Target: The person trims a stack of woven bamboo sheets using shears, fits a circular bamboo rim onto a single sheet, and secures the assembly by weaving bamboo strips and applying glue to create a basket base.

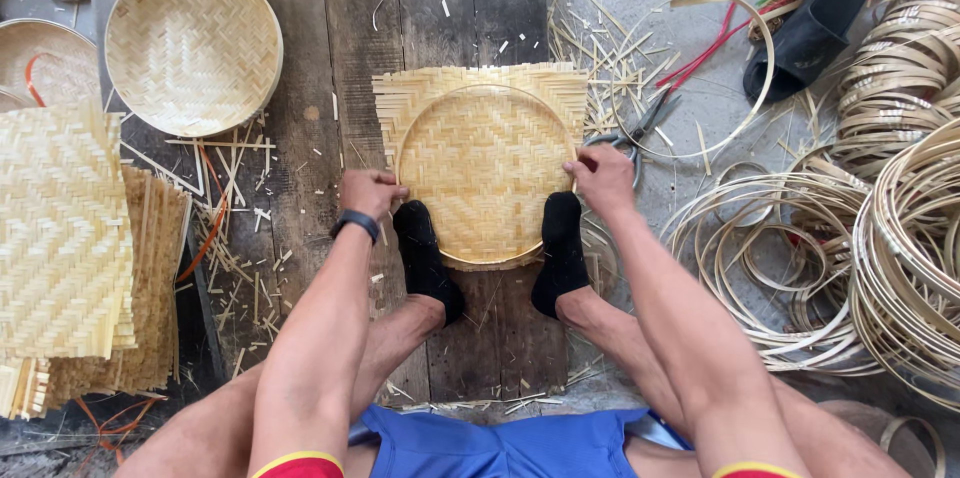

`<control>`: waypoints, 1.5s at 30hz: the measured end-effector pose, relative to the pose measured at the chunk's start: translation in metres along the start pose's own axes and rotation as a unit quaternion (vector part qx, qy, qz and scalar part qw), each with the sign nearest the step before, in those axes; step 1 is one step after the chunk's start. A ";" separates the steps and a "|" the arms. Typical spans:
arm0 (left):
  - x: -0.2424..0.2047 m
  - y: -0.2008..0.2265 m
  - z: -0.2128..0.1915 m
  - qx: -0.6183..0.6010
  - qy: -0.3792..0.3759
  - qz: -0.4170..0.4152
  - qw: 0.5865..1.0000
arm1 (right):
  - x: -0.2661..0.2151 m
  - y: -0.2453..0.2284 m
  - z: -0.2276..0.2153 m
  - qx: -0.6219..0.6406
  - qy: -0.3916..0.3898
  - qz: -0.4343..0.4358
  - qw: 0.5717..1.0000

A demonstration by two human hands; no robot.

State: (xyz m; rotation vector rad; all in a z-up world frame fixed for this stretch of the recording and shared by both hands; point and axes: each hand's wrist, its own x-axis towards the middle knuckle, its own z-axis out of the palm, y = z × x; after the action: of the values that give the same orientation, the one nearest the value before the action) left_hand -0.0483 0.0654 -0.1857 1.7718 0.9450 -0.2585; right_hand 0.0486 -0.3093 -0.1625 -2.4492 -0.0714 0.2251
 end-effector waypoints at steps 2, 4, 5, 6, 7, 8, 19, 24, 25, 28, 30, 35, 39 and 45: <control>0.005 0.041 0.001 0.217 0.011 0.025 0.976 | -0.023 -0.026 0.014 -0.081 0.005 -0.157 0.984; 0.016 0.072 0.024 0.257 0.062 0.169 0.949 | -0.053 -0.059 0.048 -0.089 -0.052 -0.373 0.922; 0.027 0.085 0.039 0.286 0.035 0.262 0.921 | -0.074 -0.075 0.065 -0.136 -0.132 -0.366 0.911; 0.040 0.097 0.054 0.309 0.008 0.354 0.883 | -0.095 -0.090 0.082 -0.183 -0.210 -0.357 0.892; 0.051 0.105 0.068 0.306 0.000 0.438 0.845 | -0.110 -0.096 0.090 -0.218 -0.174 -0.357 0.891; 0.063 0.110 0.079 0.302 -0.005 0.520 0.799 | -0.115 -0.099 0.098 -0.252 -0.136 -0.358 0.889; 0.090 0.121 0.102 0.180 -0.114 0.297 0.931 | -0.072 -0.093 0.089 -0.062 -0.110 -0.332 0.935; 0.092 0.119 0.102 0.307 -0.052 0.439 0.843 | 0.088 -0.074 0.058 -0.215 0.139 -0.385 0.887; 0.090 0.119 0.101 0.310 -0.058 0.429 0.846 | 0.103 -0.070 0.055 -0.154 0.072 -0.358 0.918; 0.089 0.131 0.106 0.319 -0.113 0.303 0.891 | 0.129 -0.056 0.057 -0.006 -0.076 -0.259 0.963; 0.094 0.135 0.109 0.324 -0.141 0.222 0.909 | 0.131 -0.050 0.065 0.048 -0.100 -0.187 0.976; 0.127 0.130 0.124 0.296 -0.172 0.147 0.928 | 0.135 -0.050 0.069 0.126 -0.144 -0.072 0.979; 0.142 0.126 0.126 0.243 -0.195 0.181 0.933 | 0.101 -0.051 0.040 -0.075 0.176 -0.333 0.923; 0.136 0.124 0.122 0.219 -0.190 0.156 0.944 | 0.085 -0.019 0.064 0.032 -0.098 0.166 0.981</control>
State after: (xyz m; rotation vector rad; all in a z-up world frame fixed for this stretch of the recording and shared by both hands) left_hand 0.1609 0.0073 -0.2281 2.1407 0.3330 -0.6176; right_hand 0.1211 -0.2452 -0.2116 -2.3568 0.2571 0.6063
